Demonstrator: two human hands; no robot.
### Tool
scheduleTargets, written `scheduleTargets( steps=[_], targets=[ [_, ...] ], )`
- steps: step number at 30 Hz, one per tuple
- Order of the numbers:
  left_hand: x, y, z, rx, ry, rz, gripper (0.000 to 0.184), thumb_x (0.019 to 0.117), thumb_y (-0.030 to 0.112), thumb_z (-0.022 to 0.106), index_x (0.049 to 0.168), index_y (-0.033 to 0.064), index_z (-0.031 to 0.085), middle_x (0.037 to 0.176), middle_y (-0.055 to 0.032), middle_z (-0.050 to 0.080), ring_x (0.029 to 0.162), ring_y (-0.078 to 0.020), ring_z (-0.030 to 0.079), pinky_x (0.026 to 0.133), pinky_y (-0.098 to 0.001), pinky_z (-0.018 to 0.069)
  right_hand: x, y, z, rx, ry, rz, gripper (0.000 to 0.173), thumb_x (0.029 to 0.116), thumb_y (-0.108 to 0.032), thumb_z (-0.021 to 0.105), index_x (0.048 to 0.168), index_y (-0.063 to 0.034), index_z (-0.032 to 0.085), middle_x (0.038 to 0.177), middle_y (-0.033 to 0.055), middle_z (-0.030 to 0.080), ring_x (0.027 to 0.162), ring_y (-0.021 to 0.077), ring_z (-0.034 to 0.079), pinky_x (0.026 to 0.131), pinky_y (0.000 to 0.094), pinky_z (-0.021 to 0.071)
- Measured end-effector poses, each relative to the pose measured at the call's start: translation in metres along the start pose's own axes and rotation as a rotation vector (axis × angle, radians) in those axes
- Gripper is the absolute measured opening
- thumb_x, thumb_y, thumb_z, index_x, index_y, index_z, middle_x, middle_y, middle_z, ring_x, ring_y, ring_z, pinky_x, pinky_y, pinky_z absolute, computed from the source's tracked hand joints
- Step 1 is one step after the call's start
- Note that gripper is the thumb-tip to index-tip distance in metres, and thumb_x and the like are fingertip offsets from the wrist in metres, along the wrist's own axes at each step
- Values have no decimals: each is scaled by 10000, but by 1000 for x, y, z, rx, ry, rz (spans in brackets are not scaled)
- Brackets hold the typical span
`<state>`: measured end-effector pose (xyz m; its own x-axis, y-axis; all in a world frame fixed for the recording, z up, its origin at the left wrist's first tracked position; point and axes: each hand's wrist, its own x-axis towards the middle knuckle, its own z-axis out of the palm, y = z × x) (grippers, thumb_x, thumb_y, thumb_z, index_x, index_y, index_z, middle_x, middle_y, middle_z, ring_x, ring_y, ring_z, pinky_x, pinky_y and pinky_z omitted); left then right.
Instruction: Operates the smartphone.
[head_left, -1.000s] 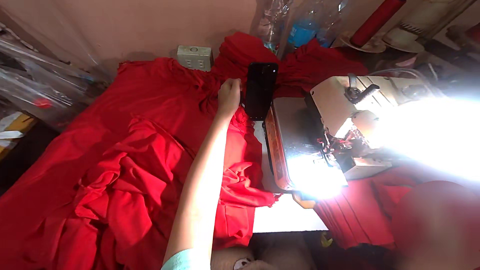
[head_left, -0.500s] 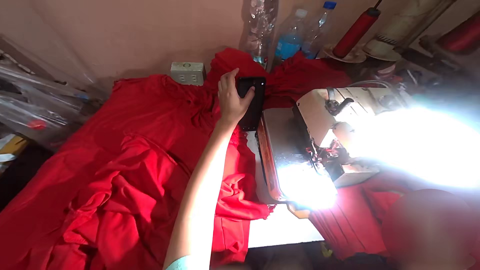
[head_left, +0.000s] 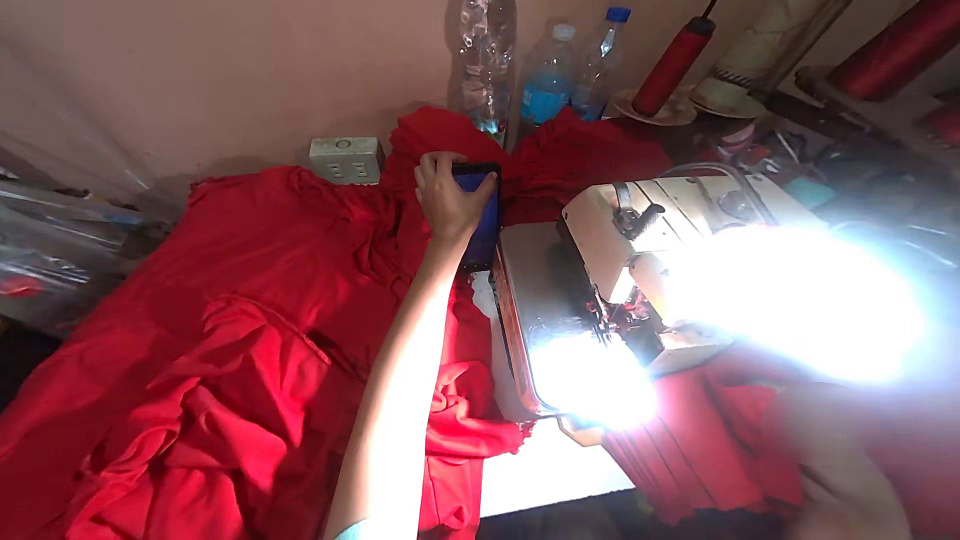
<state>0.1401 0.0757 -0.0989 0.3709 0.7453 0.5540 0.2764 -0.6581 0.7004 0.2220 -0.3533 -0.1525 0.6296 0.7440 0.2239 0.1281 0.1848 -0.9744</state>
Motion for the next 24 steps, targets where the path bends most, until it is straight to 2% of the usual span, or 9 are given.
scheduleTargets(
  steps=[2, 3, 6, 9, 13, 15, 17, 20, 24],
  targets=[
    [-1, -3, 1, -44, 22, 22, 539, 858, 398, 758, 1180, -26, 669, 1266, -239, 592, 1191, -405, 539, 961, -568, 423, -1, 2, -3, -2, -10, -7, 194, 999, -172, 583, 1020, -262, 754, 897, -198, 737, 794, -108, 656, 733, 86, 533],
    [-2, -5, 0, -87, 26, 37, 522, 915, 387, 689, 1213, -40, 651, 1273, -254, 589, 1202, -408, 536, 982, -570, 419, -1, 3, -3, -14, -4, -4, 198, 996, -171, 580, 1015, -264, 754, 893, -198, 735, 791, -108, 654, 731, 87, 533],
    [-5, -12, -5, -217, 62, 55, 453, 1028, 278, 499, 1306, -69, 584, 1295, -278, 571, 1236, -377, 529, 1053, -486, 414, -1, 2, -1, -27, 43, 16, 226, 967, -145, 578, 964, -260, 773, 856, -186, 741, 758, -102, 652, 706, 88, 531],
    [-5, -19, -9, -300, 88, 18, 420, 1041, 227, 417, 1294, -60, 590, 1285, -261, 572, 1242, -336, 521, 1070, -437, 397, -1, 2, -1, -14, 38, 14, 191, 969, -189, 608, 972, -278, 777, 860, -195, 735, 760, -111, 644, 705, 81, 525],
    [0, -17, -21, -313, 39, -42, 465, 1052, 206, 318, 1268, -85, 610, 1291, -276, 577, 1269, -342, 510, 1097, -452, 363, 0, 3, -4, -40, 31, 21, 180, 964, -214, 613, 979, -288, 776, 863, -200, 735, 769, -110, 646, 710, 85, 524],
    [4, -22, -26, -347, -5, -54, 497, 1055, 223, 282, 1261, -91, 608, 1284, -272, 597, 1256, -316, 540, 1084, -449, 391, -1, 4, -4, -40, 26, 18, 175, 967, -228, 612, 976, -290, 776, 866, -199, 735, 770, -107, 649, 707, 86, 527],
    [7, -29, -34, -391, -80, -84, 437, 1062, 233, 339, 1255, -64, 595, 1226, -215, 630, 1151, -228, 594, 968, -400, 471, -2, 5, -6, -30, 9, 12, 161, 975, -266, 620, 997, -298, 777, 887, -202, 738, 787, -110, 652, 717, 86, 529],
    [9, -40, -47, -423, -266, -83, 315, 1028, 163, 483, 1233, -52, 589, 1115, -149, 639, 979, -148, 611, 845, -333, 511, -2, 6, -8, -47, 0, 2, 149, 976, -304, 627, 1010, -320, 771, 905, -224, 735, 803, -124, 647, 729, 78, 527],
    [5, -45, -62, -295, -605, -108, 354, 923, 42, 668, 1225, -105, 556, 1079, -180, 636, 918, -167, 640, 844, -336, 545, -1, 7, -9, -33, -30, -15, 156, 992, -284, 615, 1040, -306, 762, 927, -223, 735, 812, -120, 649, 743, 75, 524]
  ],
)
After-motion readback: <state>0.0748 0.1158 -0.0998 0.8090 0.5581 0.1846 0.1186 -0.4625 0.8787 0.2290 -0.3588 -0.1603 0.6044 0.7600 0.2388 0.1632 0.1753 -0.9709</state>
